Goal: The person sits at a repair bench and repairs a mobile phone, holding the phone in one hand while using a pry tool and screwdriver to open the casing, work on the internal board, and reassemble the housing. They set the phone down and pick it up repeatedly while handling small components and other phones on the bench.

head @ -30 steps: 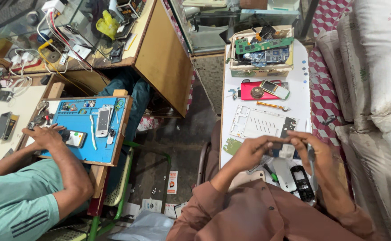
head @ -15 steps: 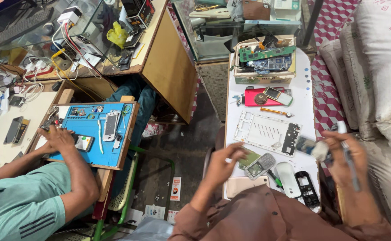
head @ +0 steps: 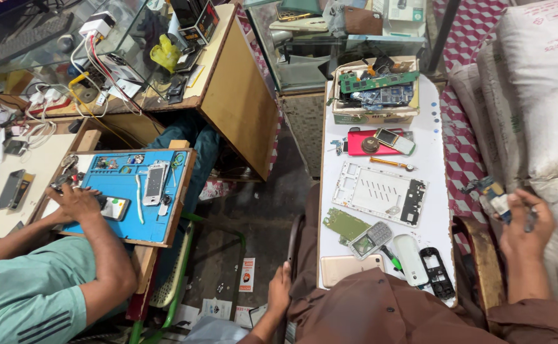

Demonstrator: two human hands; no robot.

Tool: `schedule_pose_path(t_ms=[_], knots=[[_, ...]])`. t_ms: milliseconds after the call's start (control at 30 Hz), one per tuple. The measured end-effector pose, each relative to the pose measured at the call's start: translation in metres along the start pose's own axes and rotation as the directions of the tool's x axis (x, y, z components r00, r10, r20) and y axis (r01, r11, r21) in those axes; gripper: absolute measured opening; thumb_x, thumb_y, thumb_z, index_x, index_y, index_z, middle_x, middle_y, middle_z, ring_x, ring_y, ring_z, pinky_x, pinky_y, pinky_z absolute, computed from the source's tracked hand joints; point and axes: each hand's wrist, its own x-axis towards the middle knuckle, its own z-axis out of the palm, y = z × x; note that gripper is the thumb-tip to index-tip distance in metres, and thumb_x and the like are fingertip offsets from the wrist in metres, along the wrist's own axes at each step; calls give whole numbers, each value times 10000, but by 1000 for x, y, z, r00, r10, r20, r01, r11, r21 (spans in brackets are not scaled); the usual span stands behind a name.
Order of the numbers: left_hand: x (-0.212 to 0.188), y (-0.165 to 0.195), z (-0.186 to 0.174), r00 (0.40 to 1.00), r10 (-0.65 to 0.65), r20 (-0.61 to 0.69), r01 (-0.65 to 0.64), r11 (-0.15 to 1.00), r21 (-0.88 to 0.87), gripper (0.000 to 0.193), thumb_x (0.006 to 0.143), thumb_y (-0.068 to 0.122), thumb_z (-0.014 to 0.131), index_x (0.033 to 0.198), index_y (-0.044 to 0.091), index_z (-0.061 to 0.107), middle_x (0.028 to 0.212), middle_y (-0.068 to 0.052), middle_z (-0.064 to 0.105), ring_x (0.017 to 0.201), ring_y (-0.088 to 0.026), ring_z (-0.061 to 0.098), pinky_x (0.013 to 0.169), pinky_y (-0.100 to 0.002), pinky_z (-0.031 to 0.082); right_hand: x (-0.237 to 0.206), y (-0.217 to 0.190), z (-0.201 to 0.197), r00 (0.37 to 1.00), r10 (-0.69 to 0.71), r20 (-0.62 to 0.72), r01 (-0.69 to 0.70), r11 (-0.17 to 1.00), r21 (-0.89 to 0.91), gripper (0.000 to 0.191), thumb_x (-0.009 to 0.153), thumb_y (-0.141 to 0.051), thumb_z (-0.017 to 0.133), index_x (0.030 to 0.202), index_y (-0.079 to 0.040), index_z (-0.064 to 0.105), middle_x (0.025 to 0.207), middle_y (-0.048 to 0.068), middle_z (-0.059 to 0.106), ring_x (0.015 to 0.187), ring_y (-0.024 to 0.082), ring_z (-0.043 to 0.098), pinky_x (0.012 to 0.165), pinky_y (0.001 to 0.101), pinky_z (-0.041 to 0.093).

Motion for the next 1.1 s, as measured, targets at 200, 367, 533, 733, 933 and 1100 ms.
schedule_pose_path(t_ms=[200,367,533,733,933,1100], knots=[[-4,12,2,1000,13,10,-14,990,141,551,956,573,543,1079,40,617,967,-261,726,971,-481,671,815,-528,534,-5,-3,22,996,74,-55,-79,991,-107,145,1107,-49,719,1189,31,630,1161,109,683,951,187,686,712,317,600],[-7,18,3,998,46,-45,-34,972,231,549,959,576,546,1108,51,610,1007,-280,706,982,-495,653,818,-553,538,8,-11,51,991,99,-91,-103,994,-41,136,1106,-62,718,1201,-9,636,1137,94,661,895,186,656,661,326,580],[-9,16,9,997,23,-70,-1,955,296,493,952,533,576,1106,67,617,1024,-263,708,980,-490,654,827,-564,535,22,-3,74,958,241,-155,-213,960,181,141,1066,-42,743,1156,-31,635,1032,115,674,802,231,668,629,343,566],[-14,24,9,997,-14,-80,39,944,329,415,922,461,639,1095,85,628,1007,-251,716,978,-481,659,832,-571,528,22,2,60,943,322,-87,-299,932,207,138,1078,-60,714,1188,-40,633,989,123,676,759,235,667,639,344,555],[-16,30,12,998,-31,-57,48,944,326,387,909,423,665,1085,79,645,957,-251,724,955,-462,676,813,-560,536,25,3,49,967,253,0,-251,959,130,167,1078,-50,754,1203,-25,646,1046,89,678,812,225,681,673,368,568],[-14,31,13,998,-9,-63,29,942,334,393,898,427,680,1079,78,669,951,-244,728,960,-449,677,822,-546,537,27,-3,52,959,282,-6,-280,955,98,144,1066,-62,752,1177,-41,662,1056,82,696,844,200,701,672,342,575]])
